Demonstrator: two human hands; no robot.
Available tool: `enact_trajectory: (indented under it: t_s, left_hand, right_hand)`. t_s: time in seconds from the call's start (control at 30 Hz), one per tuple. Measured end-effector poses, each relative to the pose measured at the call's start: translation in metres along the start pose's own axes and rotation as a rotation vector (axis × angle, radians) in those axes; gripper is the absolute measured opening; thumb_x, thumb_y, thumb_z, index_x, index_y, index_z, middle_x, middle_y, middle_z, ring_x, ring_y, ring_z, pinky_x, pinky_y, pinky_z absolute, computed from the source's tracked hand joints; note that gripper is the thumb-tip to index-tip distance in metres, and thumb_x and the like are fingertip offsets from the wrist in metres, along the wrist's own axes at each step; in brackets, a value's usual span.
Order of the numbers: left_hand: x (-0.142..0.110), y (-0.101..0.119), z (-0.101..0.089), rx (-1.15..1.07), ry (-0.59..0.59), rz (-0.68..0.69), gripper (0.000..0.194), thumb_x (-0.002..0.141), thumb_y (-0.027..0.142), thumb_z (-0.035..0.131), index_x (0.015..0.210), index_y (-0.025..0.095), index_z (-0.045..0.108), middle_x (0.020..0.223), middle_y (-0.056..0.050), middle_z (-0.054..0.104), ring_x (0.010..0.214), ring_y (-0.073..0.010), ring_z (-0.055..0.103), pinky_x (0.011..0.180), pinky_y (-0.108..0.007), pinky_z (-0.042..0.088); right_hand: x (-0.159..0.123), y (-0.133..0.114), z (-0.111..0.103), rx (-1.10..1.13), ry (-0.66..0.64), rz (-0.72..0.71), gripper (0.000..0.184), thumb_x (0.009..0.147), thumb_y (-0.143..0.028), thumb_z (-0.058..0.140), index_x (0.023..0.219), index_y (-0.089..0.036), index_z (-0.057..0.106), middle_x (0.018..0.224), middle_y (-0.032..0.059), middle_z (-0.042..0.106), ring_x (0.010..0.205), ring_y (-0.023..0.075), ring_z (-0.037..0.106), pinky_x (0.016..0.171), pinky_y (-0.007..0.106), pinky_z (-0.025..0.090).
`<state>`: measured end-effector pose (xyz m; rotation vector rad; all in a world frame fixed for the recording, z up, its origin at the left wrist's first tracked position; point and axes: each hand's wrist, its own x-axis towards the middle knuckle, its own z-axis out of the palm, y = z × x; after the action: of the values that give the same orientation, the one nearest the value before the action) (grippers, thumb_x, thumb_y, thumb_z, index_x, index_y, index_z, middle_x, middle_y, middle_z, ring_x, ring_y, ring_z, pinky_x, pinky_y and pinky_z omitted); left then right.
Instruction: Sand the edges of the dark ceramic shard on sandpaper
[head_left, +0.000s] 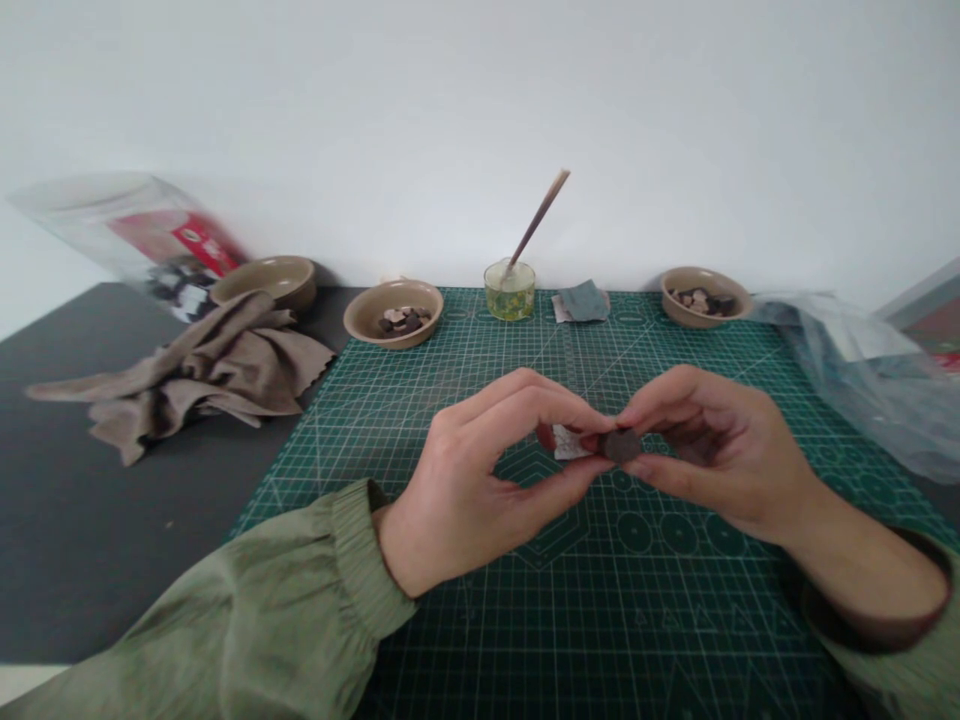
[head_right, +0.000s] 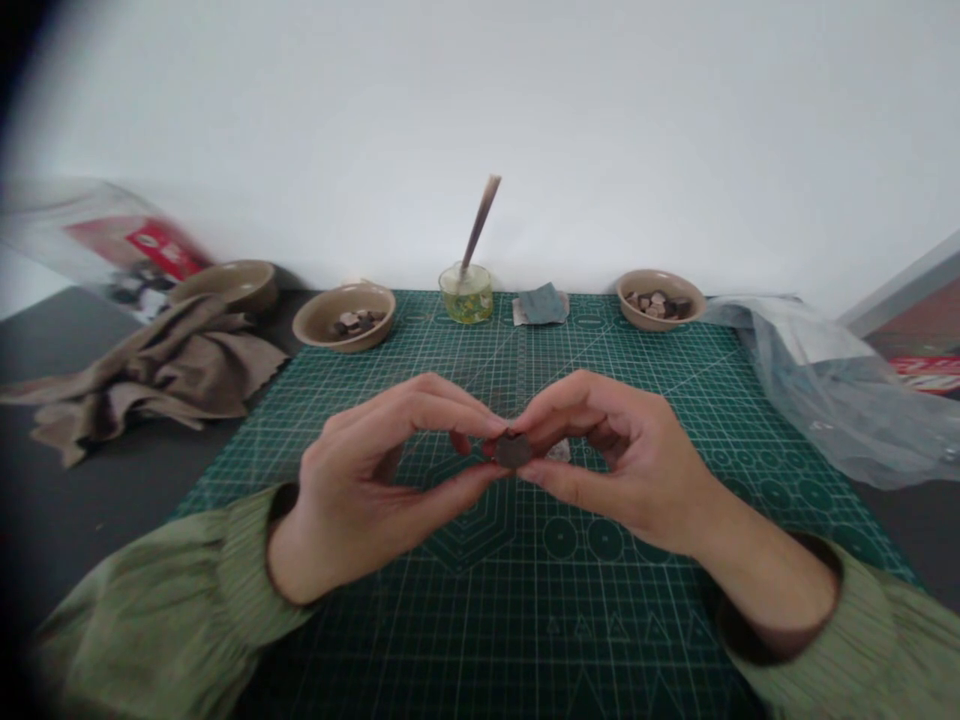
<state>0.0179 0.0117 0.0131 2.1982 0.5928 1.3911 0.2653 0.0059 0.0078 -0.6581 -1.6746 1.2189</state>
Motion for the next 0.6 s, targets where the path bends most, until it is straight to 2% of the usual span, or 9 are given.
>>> enact_trajectory:
  t_s: [0.17, 0.33, 0.5, 0.6]
  left_hand:
    - [-0.0003, 0.0005, -0.0006, -0.001, -0.005, -0.012, 0.027, 0.09, 0.008, 0.091, 0.115, 0.011, 0.08, 0.103, -0.008, 0.082, 0.089, -0.0142, 0.074, 0.078, -0.027, 0.063]
    - [0.0, 0.0008, -0.0008, 0.023, -0.006, -0.089, 0.021, 0.093, 0.014, 0.09, 0.112, 0.015, 0.08, 0.101, -0.004, 0.082, 0.082, -0.0115, 0.073, 0.078, -0.026, 0.062]
    - [0.0001, -0.001, -0.0007, 0.051, 0.016, -0.143, 0.019, 0.095, 0.017, 0.089, 0.111, 0.018, 0.08, 0.102, -0.003, 0.083, 0.082, -0.0108, 0.075, 0.077, -0.025, 0.061]
    - [-0.0003, -0.0028, 0.0005, 0.053, 0.029, -0.175, 0.019, 0.096, 0.02, 0.089, 0.112, 0.019, 0.079, 0.103, -0.002, 0.084, 0.084, -0.0107, 0.076, 0.077, -0.024, 0.061]
  right_hand:
    - [-0.0003, 0.0003, -0.0003, -0.001, -0.002, 0.008, 0.037, 0.092, -0.006, 0.091, 0.12, -0.029, 0.081, 0.105, -0.0013, 0.087, 0.094, 0.0132, 0.085, 0.088, 0.02, 0.068]
    - [-0.0001, 0.0011, -0.0015, -0.019, -0.009, 0.029, 0.037, 0.096, -0.01, 0.089, 0.125, -0.031, 0.08, 0.108, 0.0002, 0.087, 0.095, 0.0146, 0.085, 0.086, 0.022, 0.069]
    - [-0.0001, 0.0009, -0.0037, -0.052, 0.098, 0.016, 0.019, 0.107, -0.021, 0.078, 0.124, -0.028, 0.08, 0.103, 0.0033, 0.085, 0.081, 0.0155, 0.083, 0.074, 0.025, 0.071]
    - [0.0005, 0.0007, -0.005, -0.112, 0.146, 0.006, 0.02, 0.105, -0.024, 0.08, 0.125, -0.028, 0.081, 0.103, 0.0039, 0.084, 0.077, 0.0161, 0.082, 0.068, 0.027, 0.069]
